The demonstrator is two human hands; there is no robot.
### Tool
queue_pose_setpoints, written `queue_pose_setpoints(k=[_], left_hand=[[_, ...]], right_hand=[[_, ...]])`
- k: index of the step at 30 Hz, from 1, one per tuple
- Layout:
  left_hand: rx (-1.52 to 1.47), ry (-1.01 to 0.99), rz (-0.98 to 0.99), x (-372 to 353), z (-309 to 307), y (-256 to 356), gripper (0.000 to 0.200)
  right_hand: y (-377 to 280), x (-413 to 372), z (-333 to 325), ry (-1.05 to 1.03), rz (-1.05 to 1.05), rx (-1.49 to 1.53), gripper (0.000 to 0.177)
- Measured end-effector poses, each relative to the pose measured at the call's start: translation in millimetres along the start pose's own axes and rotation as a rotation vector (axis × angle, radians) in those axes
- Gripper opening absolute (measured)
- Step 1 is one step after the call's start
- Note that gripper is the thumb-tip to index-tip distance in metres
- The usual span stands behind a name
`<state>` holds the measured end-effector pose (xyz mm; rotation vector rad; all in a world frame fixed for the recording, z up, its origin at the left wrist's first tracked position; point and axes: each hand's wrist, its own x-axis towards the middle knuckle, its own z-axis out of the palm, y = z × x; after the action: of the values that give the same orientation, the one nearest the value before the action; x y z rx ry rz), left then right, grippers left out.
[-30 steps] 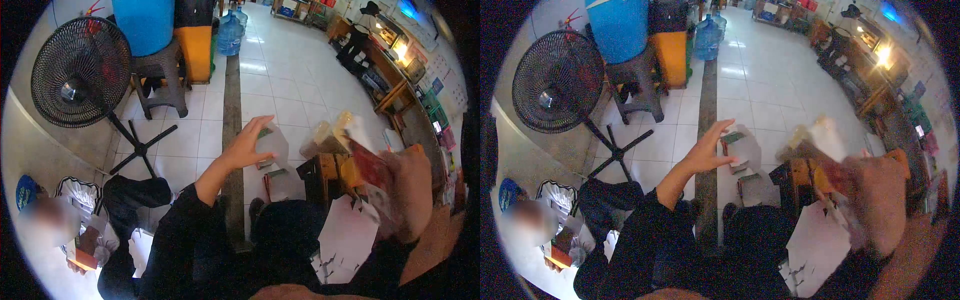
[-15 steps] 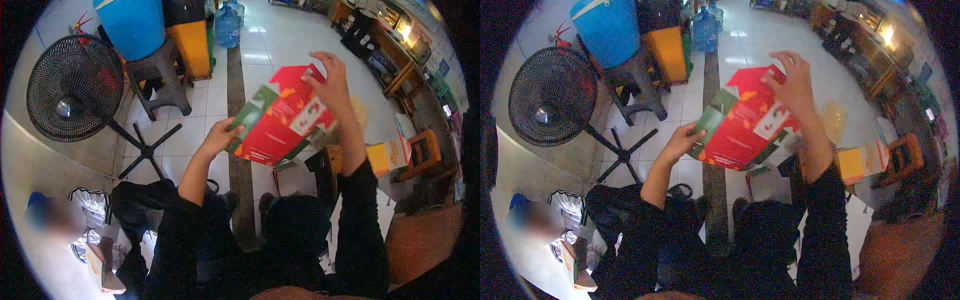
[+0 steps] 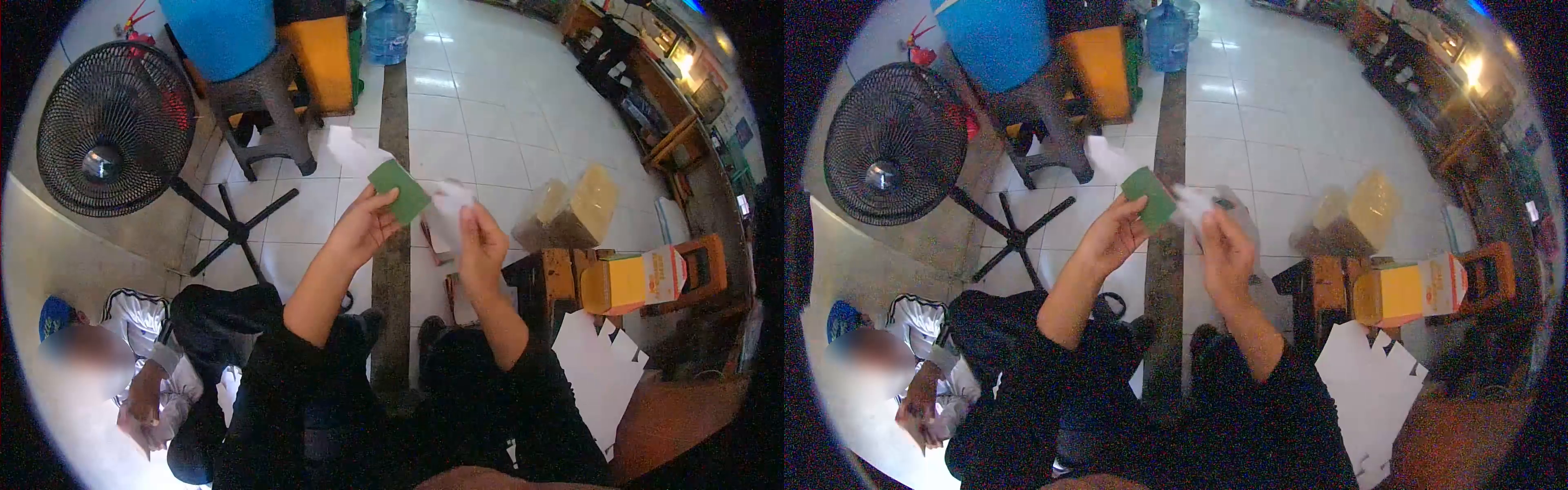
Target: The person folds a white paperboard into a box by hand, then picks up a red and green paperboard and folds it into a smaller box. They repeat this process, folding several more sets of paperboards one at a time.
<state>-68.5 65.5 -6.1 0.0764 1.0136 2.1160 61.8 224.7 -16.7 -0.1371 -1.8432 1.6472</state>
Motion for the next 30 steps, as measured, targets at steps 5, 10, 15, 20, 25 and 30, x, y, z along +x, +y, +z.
queue_pose_setpoints(k=[5,10,15,20,25,30], left_hand=[[0.157,0.122,0.29,-7.0,37.2,-29.8,0.031],[0.192,0.037,0.343,-15.1,50.3,-35.5,0.023],[0.066,0.096,0.271,-20.0,30.6,-17.1,0.019],[0.09,0.103,0.23,-20.1,29.8,-30.6,0.025],[0.094,0.1,0.229,-20.7,32.3,-48.6,0.024],[-0.121,-0.028,0.175,-27.9,43.2,-33.0,0.028]], right_hand=[[-17.6,6.3,6.5,0.001,-0.463,-0.471,0.038],[-21.9,10.5,0.1,-0.049,-0.514,-0.622,0.039],[-18.8,11.6,-5.3,-0.318,-0.654,-0.546,0.035],[-14.3,10.6,-1.7,-0.265,-0.682,-0.559,0.033],[-7.0,5.1,6.2,-0.182,-0.627,-0.636,0.037],[-6.9,6.0,16.5,-0.128,-0.601,-0.694,0.043]])
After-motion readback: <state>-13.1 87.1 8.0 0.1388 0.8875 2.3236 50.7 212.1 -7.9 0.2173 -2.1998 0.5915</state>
